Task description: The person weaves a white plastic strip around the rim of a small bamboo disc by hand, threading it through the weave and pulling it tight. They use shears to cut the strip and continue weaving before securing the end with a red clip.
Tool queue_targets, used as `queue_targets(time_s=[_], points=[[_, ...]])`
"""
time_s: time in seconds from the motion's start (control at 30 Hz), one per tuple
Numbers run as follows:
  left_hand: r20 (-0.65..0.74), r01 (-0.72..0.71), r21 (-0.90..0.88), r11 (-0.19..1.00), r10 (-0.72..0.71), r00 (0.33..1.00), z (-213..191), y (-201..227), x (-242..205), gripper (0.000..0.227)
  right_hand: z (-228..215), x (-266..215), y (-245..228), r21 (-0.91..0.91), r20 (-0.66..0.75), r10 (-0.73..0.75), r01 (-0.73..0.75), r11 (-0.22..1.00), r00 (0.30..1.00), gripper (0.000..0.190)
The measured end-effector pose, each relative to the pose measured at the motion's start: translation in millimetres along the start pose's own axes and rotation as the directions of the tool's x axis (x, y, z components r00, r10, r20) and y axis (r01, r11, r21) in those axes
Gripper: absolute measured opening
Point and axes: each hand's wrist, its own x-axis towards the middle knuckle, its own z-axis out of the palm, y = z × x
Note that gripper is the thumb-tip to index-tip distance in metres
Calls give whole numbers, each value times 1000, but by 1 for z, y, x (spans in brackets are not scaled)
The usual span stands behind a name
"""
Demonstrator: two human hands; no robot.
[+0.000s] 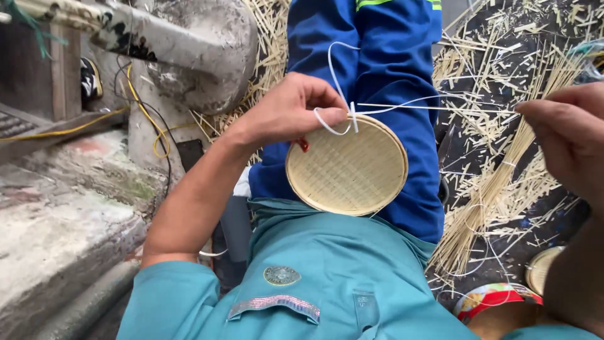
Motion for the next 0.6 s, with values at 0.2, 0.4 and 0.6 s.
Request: queue_targets(time_s=[0.2,0.4,0.6], points=[[26,-83,120,989,80,996,6,13,-2,24,0,14,-32,-60,-76,-24,20,998,997,13],[1,-198,224,954,203,979,8,3,1,21,-4,56,-79,-28,-118,-186,184,982,975,15],[12,-244,177,953,246,969,5,-5,0,22,12,39,-61,-65,-153,-172,164,984,973,10]])
